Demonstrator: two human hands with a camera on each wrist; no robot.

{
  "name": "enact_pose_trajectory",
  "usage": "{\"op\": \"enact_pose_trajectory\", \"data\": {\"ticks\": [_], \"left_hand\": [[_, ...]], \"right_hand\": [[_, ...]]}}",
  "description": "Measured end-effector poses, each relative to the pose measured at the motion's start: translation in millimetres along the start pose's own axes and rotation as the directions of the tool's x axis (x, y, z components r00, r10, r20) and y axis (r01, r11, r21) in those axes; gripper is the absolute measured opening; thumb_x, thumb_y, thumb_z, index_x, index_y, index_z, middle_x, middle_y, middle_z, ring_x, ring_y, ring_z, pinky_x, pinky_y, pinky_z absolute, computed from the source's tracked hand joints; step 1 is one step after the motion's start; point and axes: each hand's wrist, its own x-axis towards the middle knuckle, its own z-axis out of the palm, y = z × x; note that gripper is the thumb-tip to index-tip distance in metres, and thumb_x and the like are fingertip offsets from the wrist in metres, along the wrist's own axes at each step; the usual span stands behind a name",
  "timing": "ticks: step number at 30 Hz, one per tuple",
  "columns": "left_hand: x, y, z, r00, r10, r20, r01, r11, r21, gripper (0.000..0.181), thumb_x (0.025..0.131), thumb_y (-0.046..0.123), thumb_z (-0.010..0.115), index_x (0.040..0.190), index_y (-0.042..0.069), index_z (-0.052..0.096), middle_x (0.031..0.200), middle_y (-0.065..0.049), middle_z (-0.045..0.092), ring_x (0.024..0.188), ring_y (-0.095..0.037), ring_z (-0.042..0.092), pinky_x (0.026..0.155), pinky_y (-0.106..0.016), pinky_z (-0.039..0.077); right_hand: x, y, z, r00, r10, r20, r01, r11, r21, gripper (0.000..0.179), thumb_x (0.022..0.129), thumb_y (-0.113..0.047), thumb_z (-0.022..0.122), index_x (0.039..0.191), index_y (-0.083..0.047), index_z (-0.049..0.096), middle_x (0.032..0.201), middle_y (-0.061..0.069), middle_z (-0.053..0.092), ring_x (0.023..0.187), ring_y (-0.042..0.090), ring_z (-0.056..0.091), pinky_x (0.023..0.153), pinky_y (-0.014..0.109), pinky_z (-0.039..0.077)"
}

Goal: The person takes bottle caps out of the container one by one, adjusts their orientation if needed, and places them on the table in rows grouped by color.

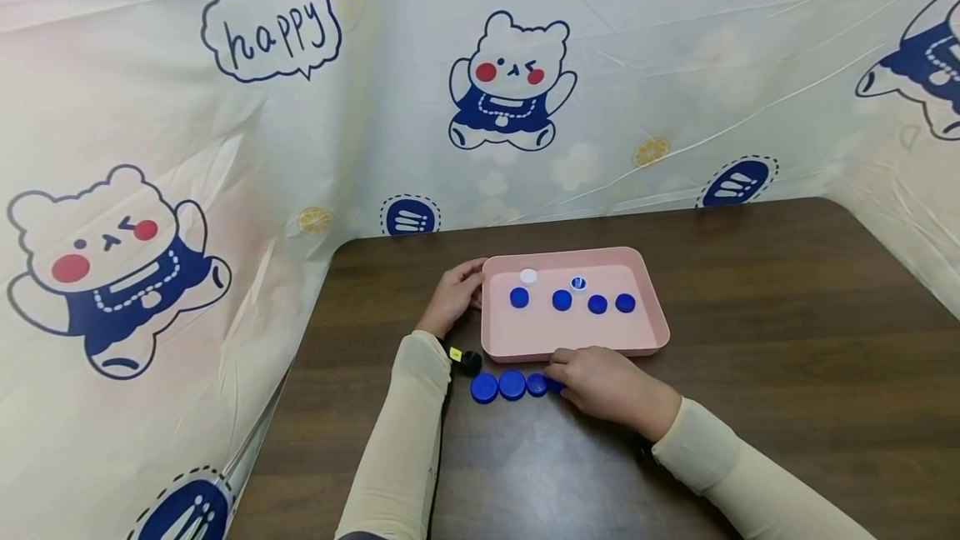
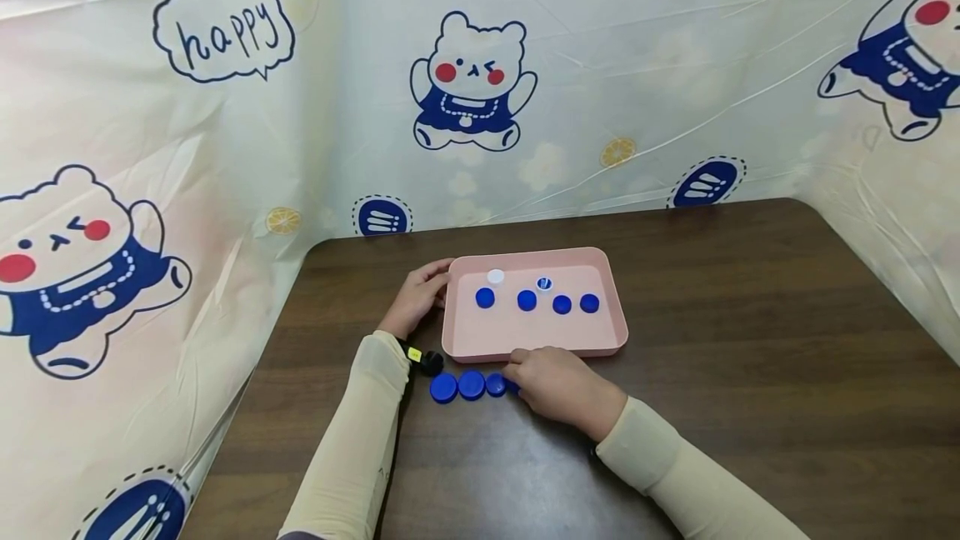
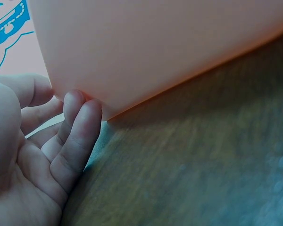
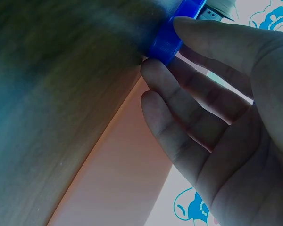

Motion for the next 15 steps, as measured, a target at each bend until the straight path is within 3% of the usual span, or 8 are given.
{"op": "enact_pose_trajectory", "data": {"ticks": [15], "left_hand": [[-0.7,-0.9,0.8,1.0,-0.004,-0.005,0.004,1.0,0.008,0.037,0.1,0.023,0.055,0.136,0.014,0.058,0.105,-0.011,0.064,0.071,-0.023,0.06,0.064,-0.035,0.057]], "right_hand": [[-2.7,0.2,-3.7,0.999,0.001,-0.033,0.0,1.0,0.029,0.024,0.082,-0.013,0.077,0.105,-0.011,0.073,0.092,-0.003,0.064,0.078,0.01,0.062,0.073,0.03,0.055]]}}
